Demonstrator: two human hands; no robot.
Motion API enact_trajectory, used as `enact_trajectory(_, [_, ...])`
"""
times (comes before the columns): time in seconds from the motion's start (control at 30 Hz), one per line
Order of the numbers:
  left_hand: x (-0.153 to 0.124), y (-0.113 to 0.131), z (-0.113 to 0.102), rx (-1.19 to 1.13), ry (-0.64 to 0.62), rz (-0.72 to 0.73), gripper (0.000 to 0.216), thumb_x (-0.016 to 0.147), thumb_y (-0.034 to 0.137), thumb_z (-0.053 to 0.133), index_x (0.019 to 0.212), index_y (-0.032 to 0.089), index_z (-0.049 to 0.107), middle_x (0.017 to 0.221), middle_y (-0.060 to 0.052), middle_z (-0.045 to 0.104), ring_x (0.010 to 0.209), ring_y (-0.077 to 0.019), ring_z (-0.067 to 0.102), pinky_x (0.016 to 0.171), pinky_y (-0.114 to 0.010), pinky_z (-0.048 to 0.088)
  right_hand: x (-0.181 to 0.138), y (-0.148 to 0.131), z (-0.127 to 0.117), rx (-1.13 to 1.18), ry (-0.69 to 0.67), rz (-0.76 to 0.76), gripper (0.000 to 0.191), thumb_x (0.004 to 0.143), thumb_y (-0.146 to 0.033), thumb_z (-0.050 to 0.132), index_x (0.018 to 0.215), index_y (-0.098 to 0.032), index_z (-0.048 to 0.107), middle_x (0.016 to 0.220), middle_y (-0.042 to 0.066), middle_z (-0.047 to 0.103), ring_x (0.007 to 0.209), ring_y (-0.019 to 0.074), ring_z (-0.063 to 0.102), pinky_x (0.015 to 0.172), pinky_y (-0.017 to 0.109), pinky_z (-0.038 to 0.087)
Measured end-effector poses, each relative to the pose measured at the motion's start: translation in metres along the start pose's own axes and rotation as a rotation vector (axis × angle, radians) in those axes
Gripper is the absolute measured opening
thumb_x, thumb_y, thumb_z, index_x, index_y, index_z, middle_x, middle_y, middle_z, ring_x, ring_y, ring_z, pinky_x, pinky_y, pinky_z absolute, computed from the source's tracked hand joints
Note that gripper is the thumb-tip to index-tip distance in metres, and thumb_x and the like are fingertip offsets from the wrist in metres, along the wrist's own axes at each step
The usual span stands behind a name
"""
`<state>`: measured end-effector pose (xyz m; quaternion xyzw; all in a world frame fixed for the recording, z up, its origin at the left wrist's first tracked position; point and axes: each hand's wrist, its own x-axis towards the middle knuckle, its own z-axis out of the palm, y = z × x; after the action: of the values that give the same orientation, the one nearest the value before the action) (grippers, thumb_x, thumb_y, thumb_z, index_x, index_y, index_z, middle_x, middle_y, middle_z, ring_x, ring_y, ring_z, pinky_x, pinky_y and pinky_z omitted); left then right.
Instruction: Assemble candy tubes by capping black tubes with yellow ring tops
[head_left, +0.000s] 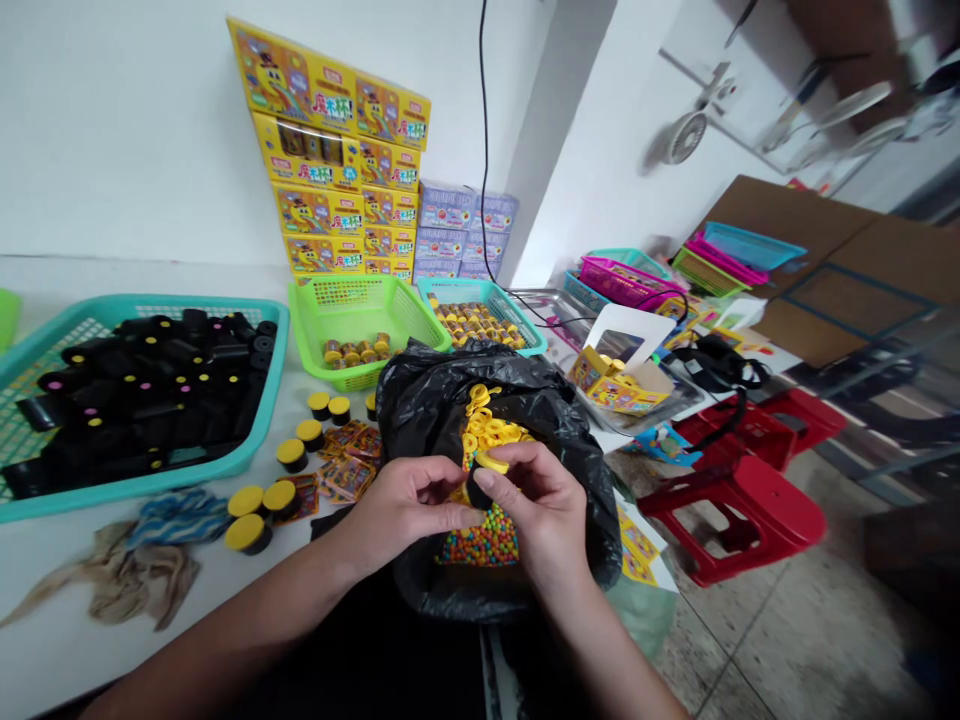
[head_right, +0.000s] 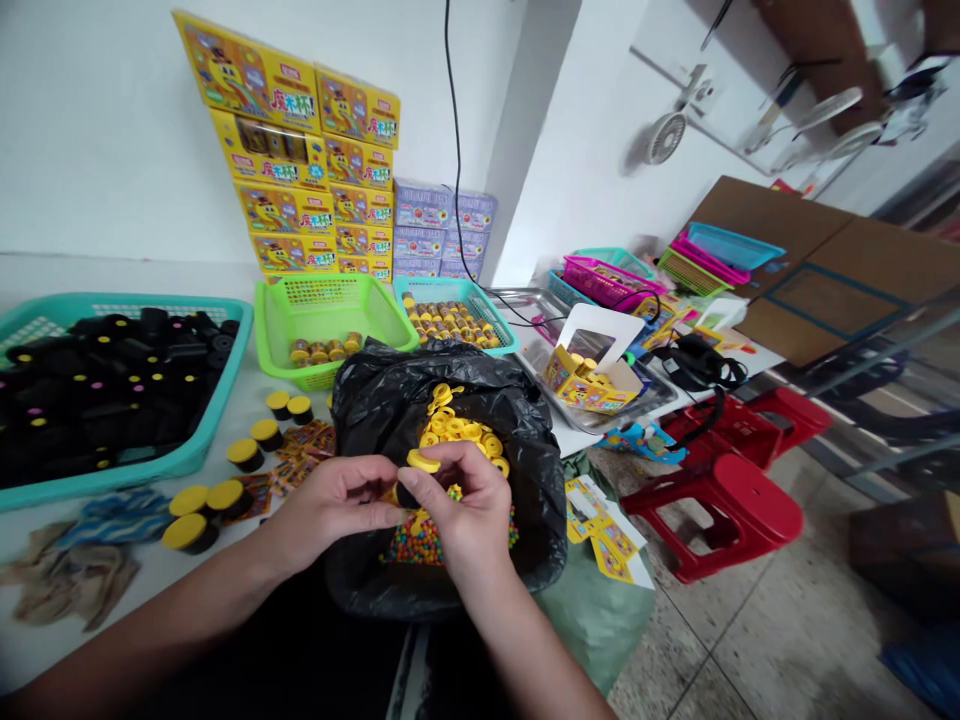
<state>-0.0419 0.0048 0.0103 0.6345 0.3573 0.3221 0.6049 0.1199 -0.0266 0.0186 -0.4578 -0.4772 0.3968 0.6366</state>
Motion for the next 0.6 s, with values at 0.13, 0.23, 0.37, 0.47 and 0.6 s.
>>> enact_trajectory(0.13, [0.002,-0.003,0.005,-0.095,0.038,-0.023,0.031,0.071,0.039,0.078,0.071,0.014,0.059,0.063,0.005,0.045,0.061,-0.0100,0.038,0.056,-0.024,0.027,-0.001,0.001,0.000,-0.005,0.021,-0.034,0.016,0.069,-0.020,0.083,0.080,-0.024,0.073,0.068,-0.005,0.065,0.061,0.0093,0.054,0.059,0.021,0.043])
enact_trajectory(0.23, [0.003,-0.006,0.009,-0.217,0.048,-0.014,0.029,0.071,0.037,0.080,0.073,0.014,0.062,0.067,0.003,0.052,0.066,-0.0108,0.043,0.060,-0.024,0.031,0.000,0.001,-0.001,-0.016,0.032,-0.062,0.016,0.068,-0.020,0.083,0.080,-0.024,0.072,0.069,-0.005,0.065,0.062,0.0096,0.055,0.060,0.021,0.044])
enact_trajectory(0.37, [0.005,-0.008,0.014,-0.422,0.039,-0.027,0.025,0.074,0.035,0.080,0.080,0.014,0.068,0.075,0.000,0.060,0.073,-0.0115,0.049,0.069,-0.024,0.036,-0.001,0.003,-0.001,-0.074,0.013,-0.113,0.014,0.070,-0.020,0.082,0.080,-0.023,0.072,0.072,-0.003,0.066,0.065,0.0113,0.057,0.062,0.023,0.045])
enact_trajectory(0.47, [0.005,-0.008,0.017,-0.558,0.053,-0.090,0.026,0.071,0.035,0.082,0.080,0.013,0.070,0.075,-0.001,0.061,0.072,-0.0109,0.049,0.068,-0.023,0.036,-0.003,0.005,-0.002,-0.078,-0.014,-0.090,0.007,0.076,-0.023,0.078,0.079,-0.022,0.072,0.071,-0.003,0.066,0.067,0.0118,0.059,0.064,0.024,0.047])
enact_trajectory(0.6, [0.005,-0.007,0.019,-0.705,0.040,-0.163,0.027,0.069,0.034,0.084,0.079,0.013,0.070,0.075,-0.001,0.062,0.071,-0.0112,0.053,0.067,-0.023,0.039,-0.006,0.005,-0.008,-0.068,-0.057,-0.081,0.003,0.079,-0.023,0.075,0.079,-0.023,0.072,0.076,-0.002,0.068,0.070,0.0120,0.062,0.066,0.023,0.049])
